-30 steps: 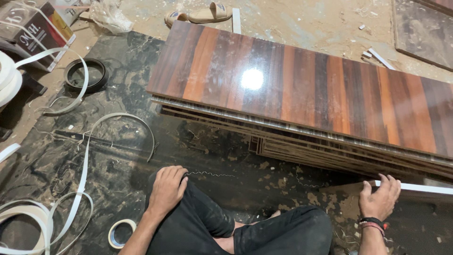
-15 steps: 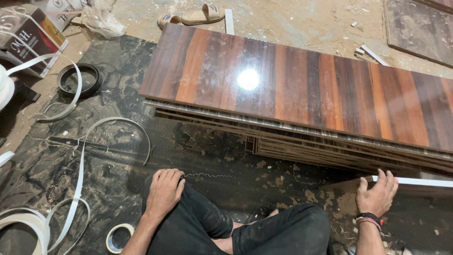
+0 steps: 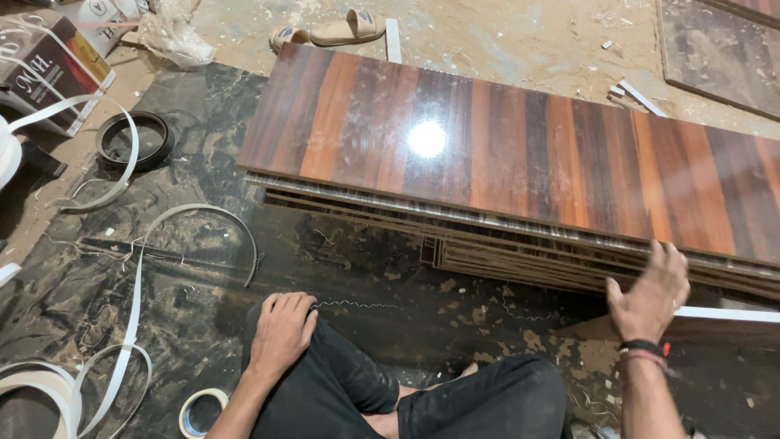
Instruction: The person sits on the floor and uses a hand iron to press white edge banding tape onto the front edge of laminated plywood panels, feeding the tape along the edge and running the iron over it. They tear off lengths of tape, press the banding down by hand, and use a roll of masking tape during the work.
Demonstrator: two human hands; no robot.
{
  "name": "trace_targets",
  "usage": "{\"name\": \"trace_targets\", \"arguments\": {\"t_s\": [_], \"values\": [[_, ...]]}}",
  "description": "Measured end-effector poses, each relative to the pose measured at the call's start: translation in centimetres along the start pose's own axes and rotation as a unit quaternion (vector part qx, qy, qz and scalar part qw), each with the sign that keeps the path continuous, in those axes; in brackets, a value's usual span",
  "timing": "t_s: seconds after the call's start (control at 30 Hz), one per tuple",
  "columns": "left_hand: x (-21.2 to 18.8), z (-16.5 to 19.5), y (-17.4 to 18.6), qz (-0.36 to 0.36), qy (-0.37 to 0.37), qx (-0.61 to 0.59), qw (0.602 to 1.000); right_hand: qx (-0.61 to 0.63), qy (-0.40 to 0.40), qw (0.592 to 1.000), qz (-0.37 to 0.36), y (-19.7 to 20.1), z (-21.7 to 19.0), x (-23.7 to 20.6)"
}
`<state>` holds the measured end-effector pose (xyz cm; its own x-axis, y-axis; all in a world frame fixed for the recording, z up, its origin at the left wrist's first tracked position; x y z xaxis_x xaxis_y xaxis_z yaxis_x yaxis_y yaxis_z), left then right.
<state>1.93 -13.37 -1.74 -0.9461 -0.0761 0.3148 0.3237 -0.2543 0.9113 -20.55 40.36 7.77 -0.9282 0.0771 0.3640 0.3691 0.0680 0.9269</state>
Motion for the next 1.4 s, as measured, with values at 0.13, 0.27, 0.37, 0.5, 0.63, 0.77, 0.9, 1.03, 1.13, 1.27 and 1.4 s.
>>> {"name": "trace_targets", "arguments": {"t_s": [0.13, 0.27, 0.37, 0.5, 0.63, 0.77, 0.9, 1.03, 1.13, 1.27, 1.4], "values": [[0.0, 0.0, -0.3, -0.004, -0.001, 0.0, 1.0, -0.033, 0.098, 0.991, -0.088, -1.3, -3.6, 2.6], [0.0, -0.2, -0.6, -0.018, 0.004, -0.006, 1.0, 0.009, 0.136, 0.989, -0.062, -1.2, -5.8, 3.1], [1.0, -0.1, -0.6, -0.031, -0.002, -0.044, 0.999, -0.045, 0.149, 0.987, -0.031, -1.2, -6.6, 2.6], [5.3, 2.3, 1.0, 0.013, -0.075, -0.095, 0.993, -0.027, 0.158, 0.987, -0.009, -0.9, -7.8, 1.6], [12.2, 7.3, 3.4, 0.076, -0.187, -0.034, 0.979, -0.036, 0.188, 0.981, -0.011, -0.8, -9.1, 0.2], [20.1, 10.8, 4.4, 0.071, -0.214, 0.044, 0.973, -0.012, 0.222, 0.973, -0.058, 0.3, -9.7, -0.1], [23.7, 10.4, 3.4, 0.03, -0.18, 0.152, 0.971, -0.021, 0.197, 0.978, -0.068, 1.5, -8.5, 1.8], [23.3, 9.7, 3.3, 0.075, -0.182, 0.23, 0.953, -0.017, 0.179, 0.983, 0.025, 2.5, -7.9, 3.3], [22.9, 9.7, 3.1, 0.06, -0.19, 0.195, 0.96, -0.015, 0.18, 0.982, 0.062, 2.7, -7.8, 3.3], [22.7, 10.3, 3.9, 0.113, -0.199, 0.203, 0.952, -0.015, 0.211, 0.974, 0.085, 3.1, -7.6, 2.9], [21.5, 10.0, 4.5, 0.15, -0.191, 0.213, 0.946, -0.02, 0.222, 0.969, 0.104, 4.0, -7.3, 1.9]]}}
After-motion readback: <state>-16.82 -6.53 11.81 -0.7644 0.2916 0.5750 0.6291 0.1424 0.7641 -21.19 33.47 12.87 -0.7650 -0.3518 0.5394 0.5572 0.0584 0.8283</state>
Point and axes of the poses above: each hand's wrist, its own x-axis towards the middle knuckle, its own y-axis out of the back of the hand, z = x × y, the point moved 9 cm from there along x, towards the middle knuckle, and after that the axes turned 5 degrees about x, right-handed, at the moved point
